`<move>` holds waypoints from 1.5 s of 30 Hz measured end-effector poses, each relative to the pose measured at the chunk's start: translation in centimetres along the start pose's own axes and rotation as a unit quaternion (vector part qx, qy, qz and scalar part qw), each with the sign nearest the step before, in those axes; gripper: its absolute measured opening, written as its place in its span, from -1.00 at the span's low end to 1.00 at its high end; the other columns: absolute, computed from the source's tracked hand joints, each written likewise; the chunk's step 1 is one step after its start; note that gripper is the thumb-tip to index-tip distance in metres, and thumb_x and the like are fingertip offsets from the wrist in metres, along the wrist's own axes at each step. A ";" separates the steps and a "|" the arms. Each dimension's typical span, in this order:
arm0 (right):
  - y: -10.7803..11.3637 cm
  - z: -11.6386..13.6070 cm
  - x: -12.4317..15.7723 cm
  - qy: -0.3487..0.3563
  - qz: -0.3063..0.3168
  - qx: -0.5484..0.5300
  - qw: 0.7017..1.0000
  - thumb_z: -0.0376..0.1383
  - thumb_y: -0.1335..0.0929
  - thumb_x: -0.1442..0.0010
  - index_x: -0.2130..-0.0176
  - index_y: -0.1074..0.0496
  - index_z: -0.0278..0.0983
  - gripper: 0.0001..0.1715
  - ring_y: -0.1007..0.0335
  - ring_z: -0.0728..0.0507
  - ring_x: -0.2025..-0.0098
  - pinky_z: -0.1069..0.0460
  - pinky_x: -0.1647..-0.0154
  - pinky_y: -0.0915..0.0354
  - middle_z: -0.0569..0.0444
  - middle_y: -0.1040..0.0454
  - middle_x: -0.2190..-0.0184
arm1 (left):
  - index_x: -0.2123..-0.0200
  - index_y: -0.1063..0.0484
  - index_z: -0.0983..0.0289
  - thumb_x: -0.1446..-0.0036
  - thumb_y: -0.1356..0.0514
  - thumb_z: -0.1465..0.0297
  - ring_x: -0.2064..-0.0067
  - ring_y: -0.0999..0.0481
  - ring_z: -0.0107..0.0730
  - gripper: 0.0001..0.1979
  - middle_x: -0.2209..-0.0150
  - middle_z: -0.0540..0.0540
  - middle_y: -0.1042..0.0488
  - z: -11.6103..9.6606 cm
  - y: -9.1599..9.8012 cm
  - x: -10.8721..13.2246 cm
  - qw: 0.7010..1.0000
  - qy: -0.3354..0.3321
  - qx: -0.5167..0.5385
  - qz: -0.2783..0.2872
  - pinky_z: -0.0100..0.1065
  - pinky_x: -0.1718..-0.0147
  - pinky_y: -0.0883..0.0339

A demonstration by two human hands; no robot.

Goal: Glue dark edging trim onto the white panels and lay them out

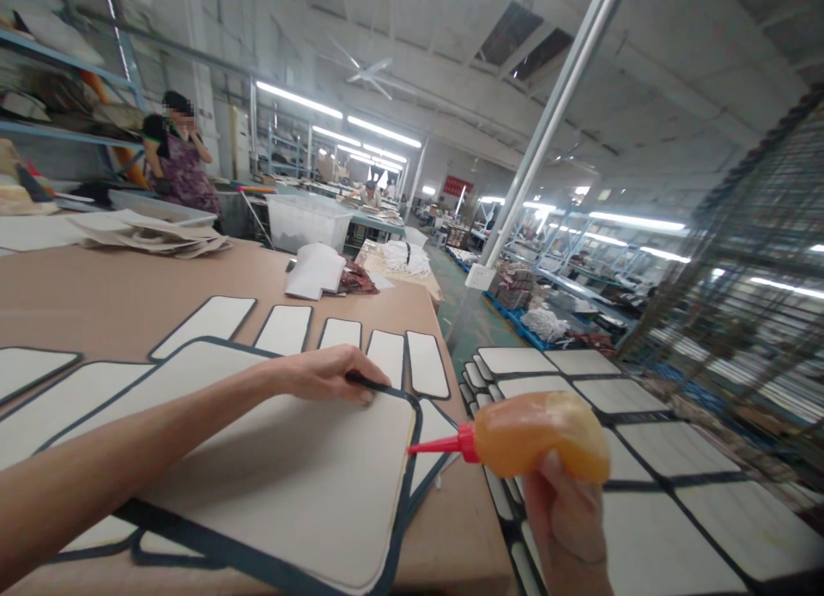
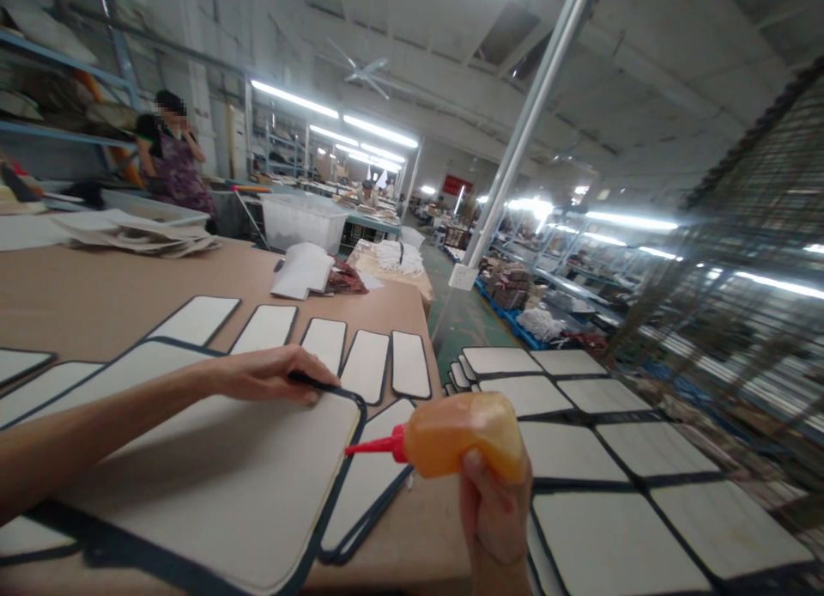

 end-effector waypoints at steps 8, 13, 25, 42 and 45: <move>1.7 -0.9 1.1 -0.047 0.051 0.006 0.998 -0.23 -0.56 0.31 -0.07 -0.34 -0.13 -0.09 -0.46 -0.15 0.42 -0.03 0.38 -0.41 0.00 -0.56 0.25 | 0.32 -0.52 0.40 0.00 -0.13 0.44 0.48 -0.19 -0.47 -0.79 0.52 -0.01 -0.27 0.9 0.4 0.0 1.000 0.011 0.003 -0.013 -0.49 0.52 -0.03; 2.3 -1.6 3.5 -0.111 0.060 0.004 0.992 -0.18 -0.54 0.22 -0.06 -0.34 -0.09 -0.17 -0.46 -0.17 0.31 -0.04 0.29 -0.42 0.03 -0.54 0.23 | 0.33 -0.50 0.40 -0.01 -0.13 0.45 0.48 -0.16 -0.48 -0.81 0.54 -0.03 -0.22 2.1 0.8 -0.1 1.000 0.014 0.005 -0.020 -0.48 0.52 0.00; 1.3 -2.2 1.7 -0.051 0.030 0.017 0.998 -0.18 -0.55 0.30 0.01 -0.41 -0.16 -0.20 -0.48 -0.19 0.38 -0.03 0.46 -0.45 0.00 -0.56 0.31 | 0.27 -0.52 0.38 -0.02 -0.16 0.39 0.47 -0.18 -0.47 -0.76 0.53 -0.03 -0.25 3.0 1.5 0.2 0.999 0.020 0.036 -0.035 -0.48 0.50 -0.01; 3.8 -3.7 2.6 -0.087 0.008 -0.001 0.996 -0.27 -0.55 0.24 -0.11 -0.29 -0.13 -0.08 -0.49 -0.12 0.39 0.04 0.36 -0.44 0.04 -0.57 0.29 | 0.18 -0.54 0.40 -0.03 -0.18 0.26 0.47 -0.19 -0.48 -0.64 0.51 -0.02 -0.33 4.6 2.2 1.0 0.991 0.054 0.019 -0.118 -0.48 0.52 0.01; 4.3 -3.7 3.0 -0.052 -0.013 0.017 0.998 -0.25 -0.55 0.19 -0.12 -0.28 -0.11 -0.11 -0.49 -0.11 0.36 0.06 0.34 -0.44 0.06 -0.56 0.24 | 0.19 -0.54 0.38 -0.04 -0.17 0.23 0.48 -0.18 -0.49 -0.63 0.51 -0.02 -0.33 4.7 2.2 1.1 0.989 0.051 0.029 -0.137 -0.48 0.52 0.01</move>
Point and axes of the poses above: each hand's wrist, its own x-axis away from the middle knuckle, its own y-axis out of the back of the hand, z = x × y, the point moved 2 cm from there along -x, towards the middle knuckle
